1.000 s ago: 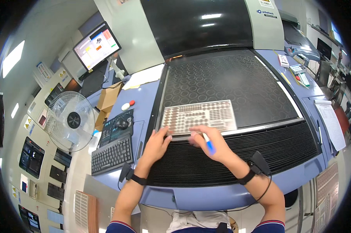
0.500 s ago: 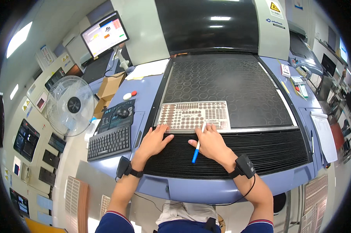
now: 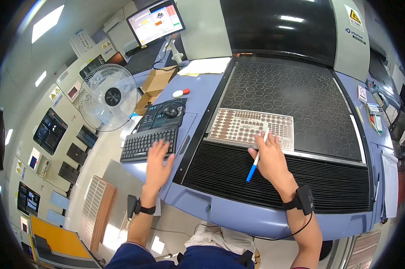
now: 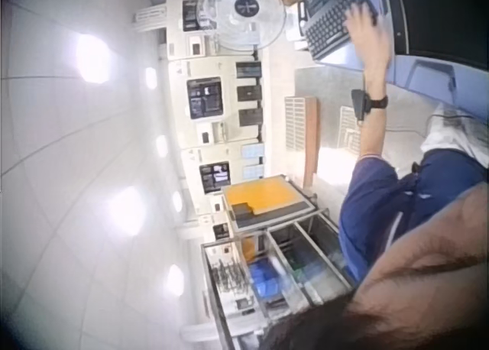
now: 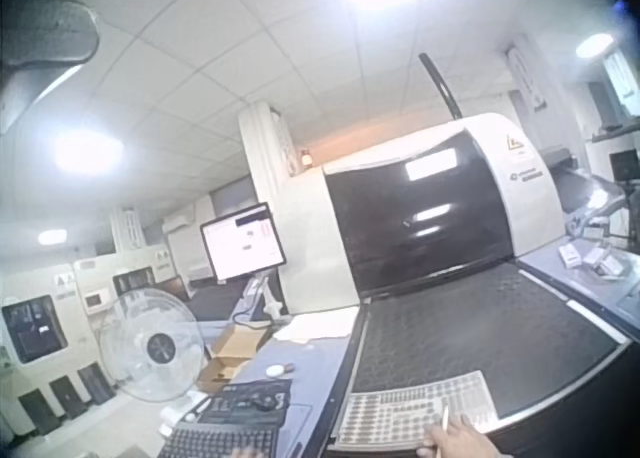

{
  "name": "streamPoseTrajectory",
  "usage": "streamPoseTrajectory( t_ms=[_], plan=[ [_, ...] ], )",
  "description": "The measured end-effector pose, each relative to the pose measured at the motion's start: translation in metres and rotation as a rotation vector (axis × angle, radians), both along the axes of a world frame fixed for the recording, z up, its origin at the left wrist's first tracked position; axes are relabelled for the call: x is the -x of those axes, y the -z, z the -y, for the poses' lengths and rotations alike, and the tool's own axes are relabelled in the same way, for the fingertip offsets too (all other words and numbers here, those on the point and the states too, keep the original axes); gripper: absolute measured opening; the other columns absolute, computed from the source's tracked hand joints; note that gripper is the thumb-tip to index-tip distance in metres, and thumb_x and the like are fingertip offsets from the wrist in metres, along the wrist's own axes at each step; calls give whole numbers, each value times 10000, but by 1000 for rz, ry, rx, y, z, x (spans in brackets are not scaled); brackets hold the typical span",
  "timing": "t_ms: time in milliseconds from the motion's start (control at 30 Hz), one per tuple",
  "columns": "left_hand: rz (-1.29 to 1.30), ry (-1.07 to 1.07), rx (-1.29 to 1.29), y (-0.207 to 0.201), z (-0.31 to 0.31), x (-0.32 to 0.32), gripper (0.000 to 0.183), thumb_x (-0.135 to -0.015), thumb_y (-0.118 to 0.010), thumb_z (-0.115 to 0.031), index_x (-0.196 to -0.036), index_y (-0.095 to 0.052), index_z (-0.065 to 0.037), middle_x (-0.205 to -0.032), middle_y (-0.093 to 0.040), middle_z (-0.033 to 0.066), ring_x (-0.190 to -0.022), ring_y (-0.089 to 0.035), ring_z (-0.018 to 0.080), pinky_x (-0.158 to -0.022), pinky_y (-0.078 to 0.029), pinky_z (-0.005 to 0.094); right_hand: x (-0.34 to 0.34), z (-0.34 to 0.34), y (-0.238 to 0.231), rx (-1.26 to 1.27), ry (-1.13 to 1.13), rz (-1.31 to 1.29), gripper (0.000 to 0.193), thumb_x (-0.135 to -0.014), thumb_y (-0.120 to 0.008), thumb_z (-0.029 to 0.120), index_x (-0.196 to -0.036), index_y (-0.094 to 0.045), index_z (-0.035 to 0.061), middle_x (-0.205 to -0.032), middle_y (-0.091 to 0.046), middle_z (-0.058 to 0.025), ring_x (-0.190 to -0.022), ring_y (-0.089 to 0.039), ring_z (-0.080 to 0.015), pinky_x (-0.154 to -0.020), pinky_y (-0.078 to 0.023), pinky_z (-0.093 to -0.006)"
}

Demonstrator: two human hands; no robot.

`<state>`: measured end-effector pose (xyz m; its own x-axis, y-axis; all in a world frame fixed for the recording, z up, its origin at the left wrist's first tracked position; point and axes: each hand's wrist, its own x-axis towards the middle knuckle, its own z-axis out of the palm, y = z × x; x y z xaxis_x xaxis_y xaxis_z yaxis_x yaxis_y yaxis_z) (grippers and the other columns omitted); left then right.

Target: Inspecting and marking PCB panels at a workstation.

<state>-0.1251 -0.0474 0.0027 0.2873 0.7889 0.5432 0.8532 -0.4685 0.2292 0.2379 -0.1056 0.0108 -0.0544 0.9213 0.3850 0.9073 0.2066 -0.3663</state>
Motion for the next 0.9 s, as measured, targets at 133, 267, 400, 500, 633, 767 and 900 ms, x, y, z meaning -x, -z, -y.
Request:
streamPoseTrajectory(
  t_ms=[133, 267, 400, 500, 633, 767, 900],
  plan=[
    [-17, -70, 53, 15, -4, 42, 446, -972, -605, -308, -1352, -606, -73, -1453, -494, 260, -1399, -389, 448, -1175, -273, 532, 9, -3, 2, -40, -52, -56, 438, -977, -611, 222, -1299, -514, -58, -1315, -539, -361, -1270, -482, -525, -1141, -341, -559],
    [-16, -15, 75, 23, -6, 40, 428, -964, -620, -312, -1336, -627, -100, -1465, -478, 263, -1402, -377, 459, -1182, -266, 525, 8, 3, 6, -35, -63, -90, 426, -969, -623, 207, -1291, -524, -53, -1304, -544, -350, -1226, -518, -508, -1137, -348, -552],
    [-19, -17, 63, 20, -10, 38, 434, -945, -647, -322, -1324, -638, -111, -1481, -461, 259, -1416, -361, 455, -1183, -263, 527, 9, 5, -1, 7, -81, -165, 408, -969, -626, 196, -1280, -539, -53, -1226, -588, -327, -1183, -547, -500, -1134, -356, -550],
    [-75, -17, 61, 11, -9, 33, 428, -935, -656, -294, -1315, -641, -98, -1496, -448, 257, -1432, -348, 452, -1190, -260, 507, 6, 9, -1, 9, -76, -185, 405, -969, -628, 190, -1278, -538, -57, -1181, -605, -315, -1158, -563, -491, -1135, -356, -550],
    [68, -246, 19, 4, -17, 42, 497, -975, -598, -370, -1369, -581, -68, -1526, -381, 285, -1409, -356, 468, -1158, -303, 517, 3, 11, 0, -8, -79, -178, 410, -972, -624, 195, -1280, -533, -60, -1202, -601, -320, -1168, -559, -495, -1132, -361, -550],
    [86, -304, 49, 3, -25, 58, 592, -992, -568, -393, -1406, -495, 24, -1504, -371, 336, -1311, -442, 511, -1104, -364, 516, 9, 5, -1, 11, -117, -129, 423, -975, -619, 204, -1293, -519, -58, -1264, -576, -335, -1203, -540, -505, -1126, -370, -546],
    [118, 32, -116, -38, -20, -18, 477, -895, -697, -270, -1266, -601, 14, -1371, -541, 264, -1242, -531, 441, -1044, -446, 472, 16, 5, -4, -8, -93, -185, 408, -952, -652, 172, -1302, -540, -6, -1255, -577, -333, -1149, -567, -513, -961, -493, -508]
  ],
)
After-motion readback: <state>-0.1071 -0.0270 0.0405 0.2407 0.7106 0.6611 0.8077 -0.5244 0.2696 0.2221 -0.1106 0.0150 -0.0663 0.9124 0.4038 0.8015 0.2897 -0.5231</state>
